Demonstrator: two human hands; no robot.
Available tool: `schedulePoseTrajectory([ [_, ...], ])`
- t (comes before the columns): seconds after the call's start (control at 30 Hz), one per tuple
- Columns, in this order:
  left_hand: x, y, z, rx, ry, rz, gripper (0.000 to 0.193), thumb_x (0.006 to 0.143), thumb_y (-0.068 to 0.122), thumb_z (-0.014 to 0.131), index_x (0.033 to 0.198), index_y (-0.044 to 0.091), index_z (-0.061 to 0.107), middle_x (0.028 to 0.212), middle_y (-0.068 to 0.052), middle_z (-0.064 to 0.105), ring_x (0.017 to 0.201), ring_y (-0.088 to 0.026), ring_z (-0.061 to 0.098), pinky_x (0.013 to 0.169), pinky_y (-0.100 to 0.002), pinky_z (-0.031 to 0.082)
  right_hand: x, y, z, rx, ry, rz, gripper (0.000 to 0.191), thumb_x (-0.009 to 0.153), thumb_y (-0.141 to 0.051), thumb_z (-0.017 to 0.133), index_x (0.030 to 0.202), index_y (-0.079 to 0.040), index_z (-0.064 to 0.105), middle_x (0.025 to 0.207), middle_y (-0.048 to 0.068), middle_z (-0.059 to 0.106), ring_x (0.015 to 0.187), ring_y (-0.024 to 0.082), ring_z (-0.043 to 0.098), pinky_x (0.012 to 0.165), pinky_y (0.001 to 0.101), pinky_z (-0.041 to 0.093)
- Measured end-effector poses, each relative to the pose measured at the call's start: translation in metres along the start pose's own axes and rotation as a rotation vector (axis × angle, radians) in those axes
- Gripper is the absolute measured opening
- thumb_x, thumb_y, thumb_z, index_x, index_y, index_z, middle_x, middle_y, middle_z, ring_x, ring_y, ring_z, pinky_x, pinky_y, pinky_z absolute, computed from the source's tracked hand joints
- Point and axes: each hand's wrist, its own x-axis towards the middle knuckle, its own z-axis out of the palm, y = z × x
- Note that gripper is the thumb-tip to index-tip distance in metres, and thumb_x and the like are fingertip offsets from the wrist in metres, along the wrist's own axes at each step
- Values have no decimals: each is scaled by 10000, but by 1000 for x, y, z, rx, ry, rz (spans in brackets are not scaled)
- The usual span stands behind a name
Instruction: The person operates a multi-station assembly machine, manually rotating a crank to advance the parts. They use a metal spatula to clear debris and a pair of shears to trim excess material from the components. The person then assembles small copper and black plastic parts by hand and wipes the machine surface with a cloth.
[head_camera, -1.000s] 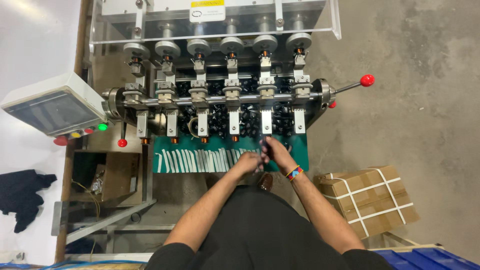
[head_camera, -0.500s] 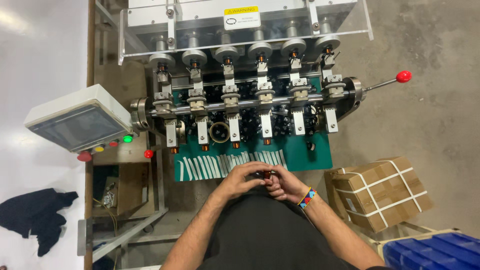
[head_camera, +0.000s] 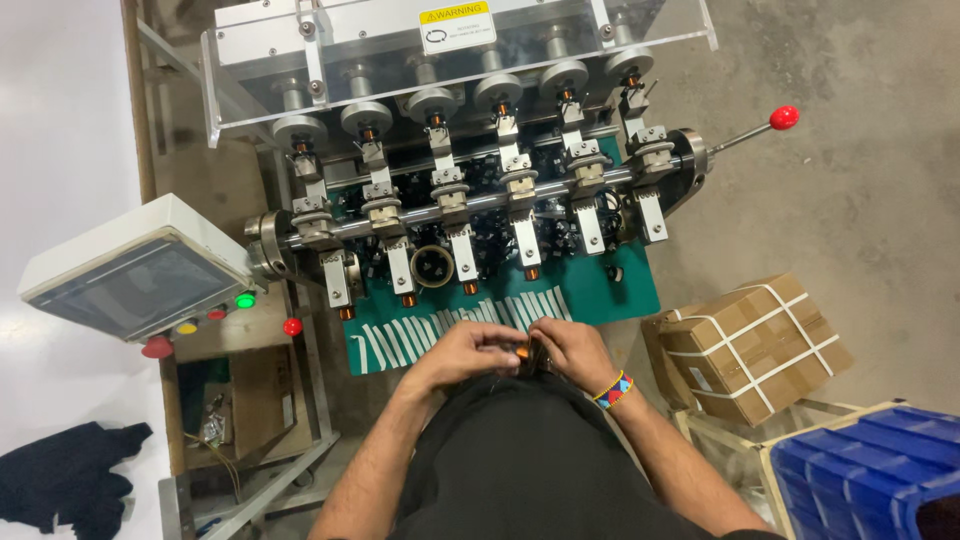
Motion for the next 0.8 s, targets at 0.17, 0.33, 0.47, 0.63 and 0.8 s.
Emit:
schedulePoseTrajectory([
  [0.17,23,10,39,396,422,91,405,864,57,788,1249,-12,682,1109,-103,733,842,-178,716,764,-326,580,1,-9,-26,-67,-11,-49,147,957,-224,635,946,-91,698,762,136,696,724,349,682,611,438,507],
  [0.33,66,-20,68,-389,431,292,440,911,6,713,1329,-13,578,1168,-115,698,998,-165,735,899,-308,611,-16,-4,-45,96,-36,15,165,981,-215,616,943,-85,710,775,146,714,711,361,695,603,442,520],
  [0.47,94,-48,91,-468,545,290,436,926,-11,697,1339,-53,564,1167,-133,699,988,-182,732,881,-304,601,-20,39,-53,106,-131,-98,185,967,-224,623,983,-86,745,806,149,731,711,358,705,615,437,539],
  [0.63,107,-71,103,-398,777,375,448,932,-7,692,1350,-79,550,1147,-166,691,939,-187,739,853,-311,620,-10,144,-54,373,-423,299,323,985,-306,617,1178,-73,728,905,126,781,792,314,734,708,408,571],
  [0.8,90,-88,114,-338,841,353,475,923,-26,694,1368,-89,541,1176,-169,689,915,-183,735,837,-307,620,11,217,-47,-36,-127,229,439,918,-330,697,1287,-93,667,1105,167,730,900,337,731,785,453,563],
])
